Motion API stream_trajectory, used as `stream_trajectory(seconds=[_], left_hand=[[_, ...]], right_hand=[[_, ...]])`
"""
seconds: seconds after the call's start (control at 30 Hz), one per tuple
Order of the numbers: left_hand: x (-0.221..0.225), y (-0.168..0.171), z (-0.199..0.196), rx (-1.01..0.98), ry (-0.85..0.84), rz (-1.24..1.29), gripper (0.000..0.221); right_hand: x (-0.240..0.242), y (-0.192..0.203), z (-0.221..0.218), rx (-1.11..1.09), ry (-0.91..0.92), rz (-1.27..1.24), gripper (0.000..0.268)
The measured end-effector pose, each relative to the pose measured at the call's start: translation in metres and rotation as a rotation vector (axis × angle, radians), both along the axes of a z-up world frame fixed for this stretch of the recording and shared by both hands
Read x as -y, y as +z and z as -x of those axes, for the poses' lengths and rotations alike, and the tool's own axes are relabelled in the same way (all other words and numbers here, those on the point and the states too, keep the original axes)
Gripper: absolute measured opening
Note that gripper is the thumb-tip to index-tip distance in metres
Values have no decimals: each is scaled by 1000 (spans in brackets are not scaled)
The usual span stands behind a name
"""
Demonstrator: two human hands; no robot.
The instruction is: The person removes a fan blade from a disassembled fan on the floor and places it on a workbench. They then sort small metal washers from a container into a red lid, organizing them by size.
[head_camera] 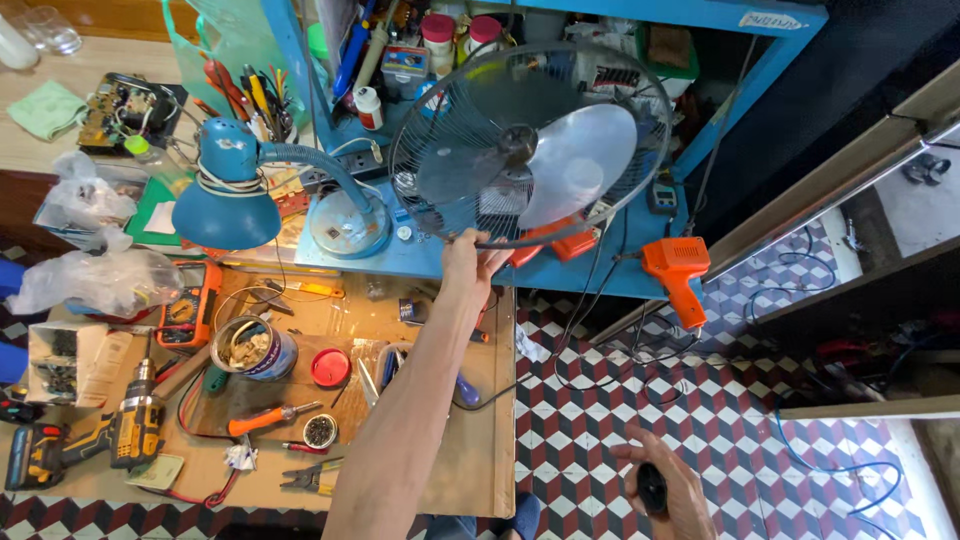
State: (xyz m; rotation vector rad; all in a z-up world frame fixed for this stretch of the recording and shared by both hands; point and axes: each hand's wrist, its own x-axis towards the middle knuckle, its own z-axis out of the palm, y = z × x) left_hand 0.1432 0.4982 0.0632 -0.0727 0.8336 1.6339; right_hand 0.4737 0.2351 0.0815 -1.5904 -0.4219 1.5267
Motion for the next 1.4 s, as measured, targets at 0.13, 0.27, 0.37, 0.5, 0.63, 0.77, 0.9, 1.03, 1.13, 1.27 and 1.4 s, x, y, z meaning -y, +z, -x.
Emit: stream_trajectory(seconds=[0.13, 0.27, 0.37, 0.5, 0.63, 0.77, 0.9, 1.03, 1.13, 1.27, 1.4], left_hand=[[-13, 6, -5, 70, 27, 19, 16], [-24, 14, -16, 11, 59, 69, 37], [-31, 19, -28, -20, 64, 36, 56], [-28, 34, -38, -86, 64, 35, 65], [-15, 51, -37, -166, 22, 54, 77], [-9, 62, -30, -188, -31, 36, 93], [-5, 68, -24, -206, -64, -17, 99], [-3, 80, -15, -215, -71, 25, 121], [-2, 80, -13, -284, -87, 4, 112], [18, 70, -11, -350, -48, 9, 100], [66, 44, -22, -418, 26, -9, 66]], right_hand=[[3, -10, 8, -39, -40, 81, 59], [-3, -12, 19, -104, -7, 87, 62], [-7, -11, 28, -122, 29, 83, 64], [-12, -7, 44, -136, 93, 103, 65], [-18, 2, 60, -211, 132, 103, 64], [-36, 8, 73, -248, 194, 124, 60], [-59, 9, 82, -255, 306, 137, 55], [-88, 12, 86, -409, 500, 62, 53], [-104, 11, 82, -528, 579, 21, 54], [-118, 4, 79, -374, 601, 89, 58], [-149, -7, 67, -320, 558, -14, 49]])
